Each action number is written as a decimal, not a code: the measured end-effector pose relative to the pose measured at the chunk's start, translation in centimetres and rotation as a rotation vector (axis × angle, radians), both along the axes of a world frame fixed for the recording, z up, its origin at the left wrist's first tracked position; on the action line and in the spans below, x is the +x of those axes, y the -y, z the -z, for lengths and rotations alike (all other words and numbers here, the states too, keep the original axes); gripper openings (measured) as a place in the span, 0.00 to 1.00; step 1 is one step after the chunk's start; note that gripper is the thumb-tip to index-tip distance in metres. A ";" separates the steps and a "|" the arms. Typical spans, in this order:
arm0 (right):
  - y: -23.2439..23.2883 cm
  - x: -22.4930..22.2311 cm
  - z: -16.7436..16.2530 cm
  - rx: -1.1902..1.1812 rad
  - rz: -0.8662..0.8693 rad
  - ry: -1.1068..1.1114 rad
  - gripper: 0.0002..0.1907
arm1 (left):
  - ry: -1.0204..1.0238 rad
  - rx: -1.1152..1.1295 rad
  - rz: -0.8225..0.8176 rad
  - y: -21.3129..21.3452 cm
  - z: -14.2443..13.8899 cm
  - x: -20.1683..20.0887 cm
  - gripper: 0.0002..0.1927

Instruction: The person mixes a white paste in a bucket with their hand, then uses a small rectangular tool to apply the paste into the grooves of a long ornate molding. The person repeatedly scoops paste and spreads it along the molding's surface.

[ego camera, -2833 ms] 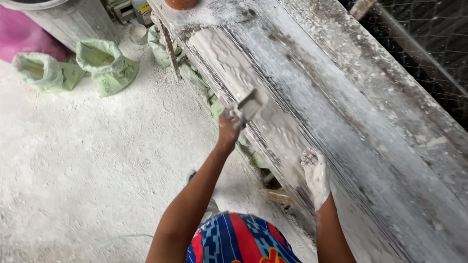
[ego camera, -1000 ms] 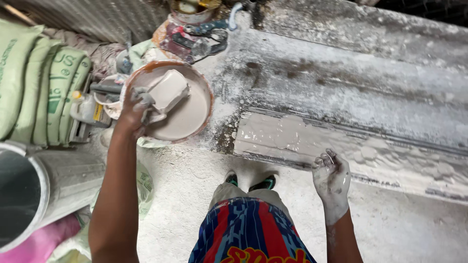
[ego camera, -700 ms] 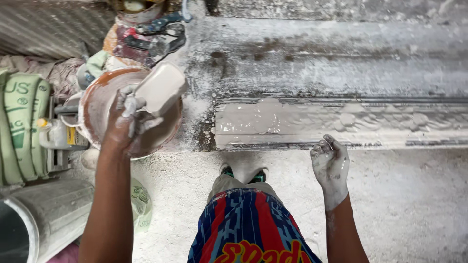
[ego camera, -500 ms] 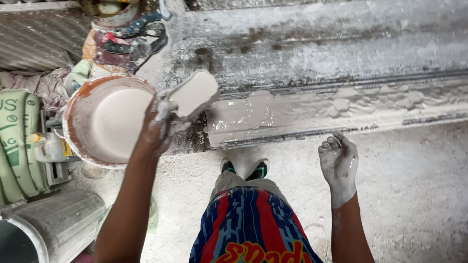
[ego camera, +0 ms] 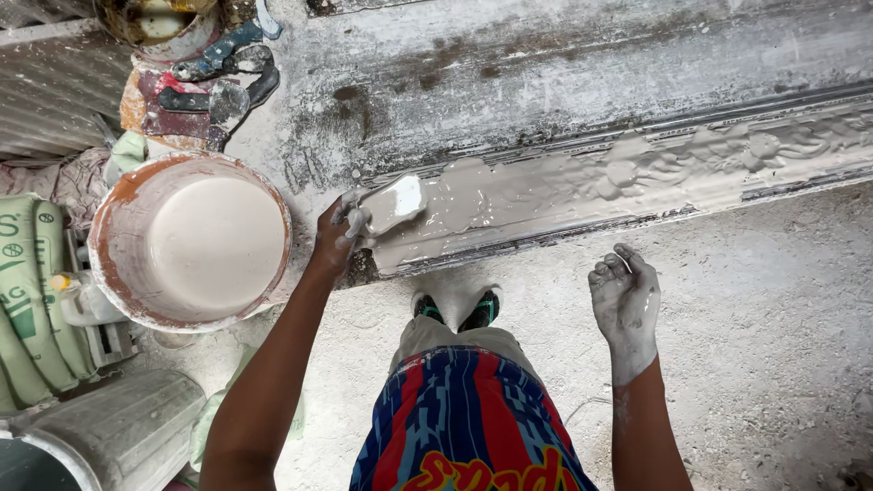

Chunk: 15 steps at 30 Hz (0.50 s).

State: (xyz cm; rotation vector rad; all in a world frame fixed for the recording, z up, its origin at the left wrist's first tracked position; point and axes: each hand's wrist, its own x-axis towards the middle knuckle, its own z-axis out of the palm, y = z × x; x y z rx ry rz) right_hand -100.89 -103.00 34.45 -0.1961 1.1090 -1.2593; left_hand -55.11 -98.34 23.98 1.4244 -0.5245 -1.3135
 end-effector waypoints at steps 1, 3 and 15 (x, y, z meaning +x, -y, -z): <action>0.0 0.0 0.1 0.007 0.004 -0.004 0.10 | 0.041 0.004 0.005 -0.1 0.4 0.3 0.30; -0.1 -0.1 0.3 0.003 -0.005 0.004 0.10 | 0.124 0.011 0.015 -0.4 0.7 1.0 0.28; -0.5 -0.4 1.1 -0.048 -0.039 0.074 0.09 | 0.628 -0.148 0.050 -1.6 -2.1 1.6 0.23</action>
